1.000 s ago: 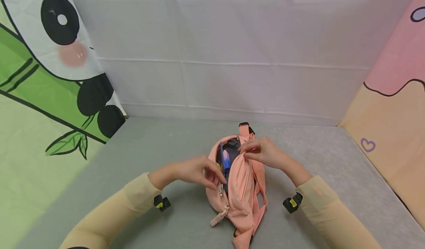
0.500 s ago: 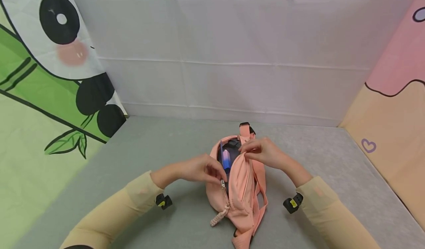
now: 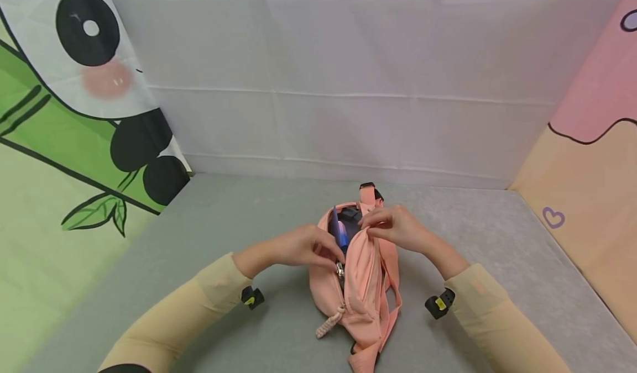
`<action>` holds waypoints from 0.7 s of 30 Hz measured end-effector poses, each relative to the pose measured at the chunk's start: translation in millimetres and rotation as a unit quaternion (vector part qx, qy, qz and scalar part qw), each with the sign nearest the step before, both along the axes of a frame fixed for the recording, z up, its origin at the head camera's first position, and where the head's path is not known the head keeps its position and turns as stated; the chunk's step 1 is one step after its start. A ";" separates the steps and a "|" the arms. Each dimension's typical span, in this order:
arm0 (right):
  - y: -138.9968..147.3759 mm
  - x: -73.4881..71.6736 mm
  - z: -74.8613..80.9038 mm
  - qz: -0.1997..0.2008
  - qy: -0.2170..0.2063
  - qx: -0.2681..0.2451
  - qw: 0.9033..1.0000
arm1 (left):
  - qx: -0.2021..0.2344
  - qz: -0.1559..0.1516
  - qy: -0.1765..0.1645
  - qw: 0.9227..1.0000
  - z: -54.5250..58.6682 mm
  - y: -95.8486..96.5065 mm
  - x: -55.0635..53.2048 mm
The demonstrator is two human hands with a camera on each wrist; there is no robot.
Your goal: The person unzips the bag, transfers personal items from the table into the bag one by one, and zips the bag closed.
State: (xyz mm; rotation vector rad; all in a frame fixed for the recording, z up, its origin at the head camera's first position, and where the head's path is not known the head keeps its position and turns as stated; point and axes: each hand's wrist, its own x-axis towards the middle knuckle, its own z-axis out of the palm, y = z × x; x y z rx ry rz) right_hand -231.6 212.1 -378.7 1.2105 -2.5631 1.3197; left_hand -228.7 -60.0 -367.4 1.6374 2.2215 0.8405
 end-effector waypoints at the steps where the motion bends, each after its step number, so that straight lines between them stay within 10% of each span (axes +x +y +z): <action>1: 0.8 -0.9 0.6 0.000 0.000 0.001 1.000 | -0.006 0.004 0.001 1.000 0.6 1.3 -0.2; 13: 3.8 -4.6 3.4 -0.002 -0.008 0.014 1.000 | -0.067 0.013 0.012 0.998 9.1 8.0 1.2; 21: 3.8 -5.3 2.6 0.003 0.004 0.011 1.000 | 0.001 0.013 -0.050 0.999 7.9 -5.4 -6.9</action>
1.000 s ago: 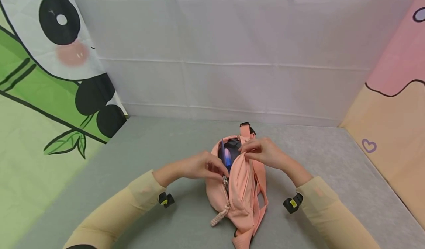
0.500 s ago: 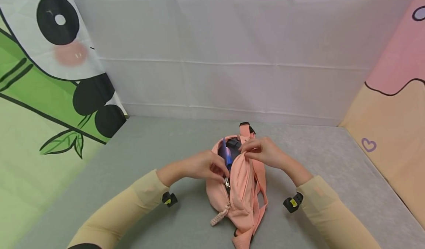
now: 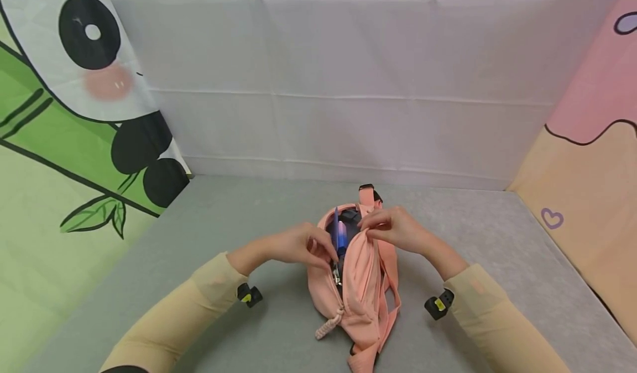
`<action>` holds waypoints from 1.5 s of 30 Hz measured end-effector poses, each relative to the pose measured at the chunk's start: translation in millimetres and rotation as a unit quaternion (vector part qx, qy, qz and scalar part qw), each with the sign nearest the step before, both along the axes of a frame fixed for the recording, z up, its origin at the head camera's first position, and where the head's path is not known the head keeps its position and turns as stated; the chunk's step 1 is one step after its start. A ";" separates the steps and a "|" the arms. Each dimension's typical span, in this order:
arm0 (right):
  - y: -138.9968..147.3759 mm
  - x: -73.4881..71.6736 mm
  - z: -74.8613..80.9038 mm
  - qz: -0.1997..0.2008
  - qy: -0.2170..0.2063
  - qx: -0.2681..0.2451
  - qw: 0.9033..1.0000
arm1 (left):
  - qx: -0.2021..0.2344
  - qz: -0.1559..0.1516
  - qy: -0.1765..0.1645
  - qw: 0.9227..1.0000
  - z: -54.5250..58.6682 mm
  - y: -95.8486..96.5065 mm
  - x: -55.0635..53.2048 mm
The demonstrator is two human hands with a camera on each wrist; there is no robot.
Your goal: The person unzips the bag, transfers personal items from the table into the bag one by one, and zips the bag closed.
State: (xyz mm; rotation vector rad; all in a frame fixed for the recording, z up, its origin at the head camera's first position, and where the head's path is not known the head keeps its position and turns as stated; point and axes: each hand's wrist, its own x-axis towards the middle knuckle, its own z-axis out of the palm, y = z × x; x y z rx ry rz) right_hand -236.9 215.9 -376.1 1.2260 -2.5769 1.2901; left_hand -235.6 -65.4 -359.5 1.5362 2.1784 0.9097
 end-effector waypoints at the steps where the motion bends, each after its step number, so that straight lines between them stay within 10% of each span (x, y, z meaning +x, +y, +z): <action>1: -0.7 0.8 -0.3 0.000 0.001 0.000 1.000 | 0.013 0.002 0.000 1.000 0.2 -3.0 -1.7; 17: -11.6 15.6 -4.1 -0.014 -0.011 -0.003 1.000 | 0.008 0.010 0.007 1.000 -10.7 -26.6 -18.5; 37: -17.5 39.1 13.1 -0.049 0.054 -0.032 0.997 | 0.129 0.016 -0.036 0.991 0.6 -48.3 1.0; 45: -27.6 45.1 8.6 -0.045 0.030 0.005 0.999 | 0.056 0.015 0.023 0.998 -3.1 -45.1 8.3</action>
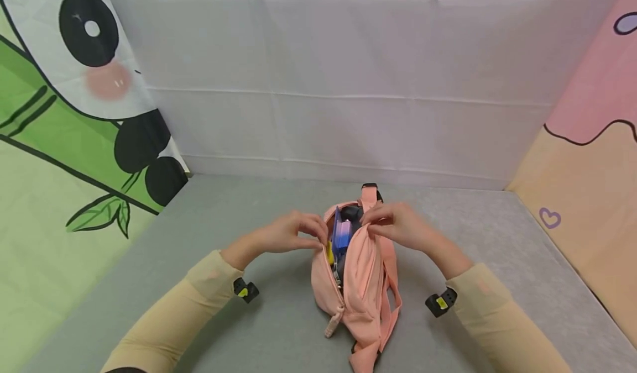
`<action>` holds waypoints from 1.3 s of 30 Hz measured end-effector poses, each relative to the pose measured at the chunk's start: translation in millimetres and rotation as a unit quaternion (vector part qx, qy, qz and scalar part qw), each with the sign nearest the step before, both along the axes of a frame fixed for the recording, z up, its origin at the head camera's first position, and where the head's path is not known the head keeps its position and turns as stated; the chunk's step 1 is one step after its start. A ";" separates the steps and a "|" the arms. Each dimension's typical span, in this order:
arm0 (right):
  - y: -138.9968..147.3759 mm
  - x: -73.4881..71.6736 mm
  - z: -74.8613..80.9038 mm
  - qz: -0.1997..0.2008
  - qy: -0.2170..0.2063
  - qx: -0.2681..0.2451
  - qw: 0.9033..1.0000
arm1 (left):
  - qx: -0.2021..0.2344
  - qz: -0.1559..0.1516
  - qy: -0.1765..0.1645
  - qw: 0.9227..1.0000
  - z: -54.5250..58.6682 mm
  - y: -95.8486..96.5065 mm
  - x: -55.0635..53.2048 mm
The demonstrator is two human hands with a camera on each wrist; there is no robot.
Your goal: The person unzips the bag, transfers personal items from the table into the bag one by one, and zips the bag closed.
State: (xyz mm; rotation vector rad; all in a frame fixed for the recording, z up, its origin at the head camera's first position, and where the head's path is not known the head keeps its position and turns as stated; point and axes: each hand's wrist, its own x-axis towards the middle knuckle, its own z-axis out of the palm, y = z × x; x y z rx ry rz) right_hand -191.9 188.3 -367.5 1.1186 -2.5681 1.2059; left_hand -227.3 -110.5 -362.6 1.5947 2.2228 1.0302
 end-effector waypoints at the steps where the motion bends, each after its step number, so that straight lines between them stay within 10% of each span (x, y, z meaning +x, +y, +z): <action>1: -1.4 1.2 0.5 -0.003 -0.001 0.005 1.000 | -0.001 0.000 0.000 1.000 -0.8 0.5 0.3; 19: -1.3 5.9 0.9 -0.032 -0.022 0.032 0.999 | 0.094 0.017 -0.072 0.993 -9.0 -2.3 1.2; 27: 1.6 6.5 -2.2 -0.015 -0.004 0.027 1.000 | 0.043 -0.023 0.024 0.999 -7.2 3.7 3.7; 39: -0.1 10.7 -2.9 -0.002 -0.003 0.006 1.000 | 0.014 -0.067 0.032 0.997 -14.7 -1.3 19.0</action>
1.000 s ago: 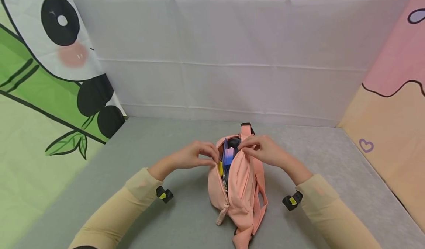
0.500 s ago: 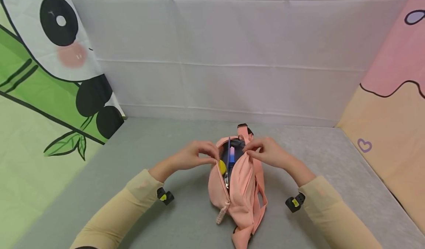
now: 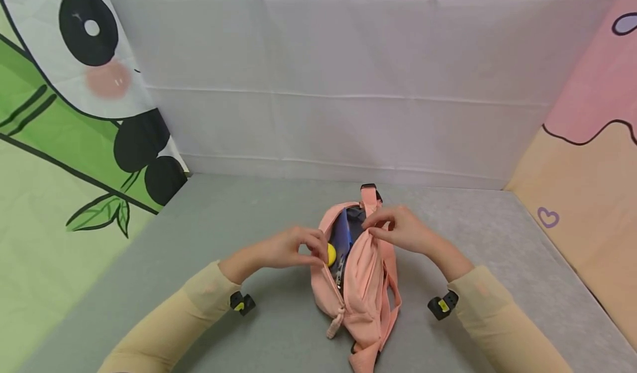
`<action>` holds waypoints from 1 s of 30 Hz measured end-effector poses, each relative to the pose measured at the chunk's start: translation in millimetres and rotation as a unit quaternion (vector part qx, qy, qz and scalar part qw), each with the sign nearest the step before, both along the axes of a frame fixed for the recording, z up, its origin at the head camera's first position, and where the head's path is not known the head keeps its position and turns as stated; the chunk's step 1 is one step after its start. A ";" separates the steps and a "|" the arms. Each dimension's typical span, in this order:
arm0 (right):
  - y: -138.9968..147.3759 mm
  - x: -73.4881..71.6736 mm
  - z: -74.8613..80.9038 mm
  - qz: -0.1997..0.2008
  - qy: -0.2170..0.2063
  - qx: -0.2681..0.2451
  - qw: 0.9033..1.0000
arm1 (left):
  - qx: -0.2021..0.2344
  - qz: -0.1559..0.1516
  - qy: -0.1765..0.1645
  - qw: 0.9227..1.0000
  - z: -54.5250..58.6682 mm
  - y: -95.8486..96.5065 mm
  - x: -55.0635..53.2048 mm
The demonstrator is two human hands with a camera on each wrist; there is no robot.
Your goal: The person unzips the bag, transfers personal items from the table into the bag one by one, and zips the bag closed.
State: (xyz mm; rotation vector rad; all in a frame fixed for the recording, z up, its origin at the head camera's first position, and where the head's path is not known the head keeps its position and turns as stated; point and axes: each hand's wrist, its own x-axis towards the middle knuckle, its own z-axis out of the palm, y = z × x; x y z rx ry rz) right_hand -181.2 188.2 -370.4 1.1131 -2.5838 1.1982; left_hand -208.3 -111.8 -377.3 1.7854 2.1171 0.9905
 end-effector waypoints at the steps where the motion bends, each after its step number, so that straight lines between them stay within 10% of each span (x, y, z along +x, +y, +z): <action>1: 0.5 -0.3 0.3 0.000 -0.001 -0.001 1.000 | 0.008 0.001 -0.007 1.000 -0.4 0.6 0.1; 8: 4.1 -1.3 1.9 -0.003 0.008 -0.002 1.000 | 0.044 0.010 -0.072 0.996 2.3 3.2 0.7; 30: 17.0 -22.5 3.0 0.045 0.009 -0.008 0.999 | -0.008 0.026 -0.011 1.000 16.3 23.9 -11.6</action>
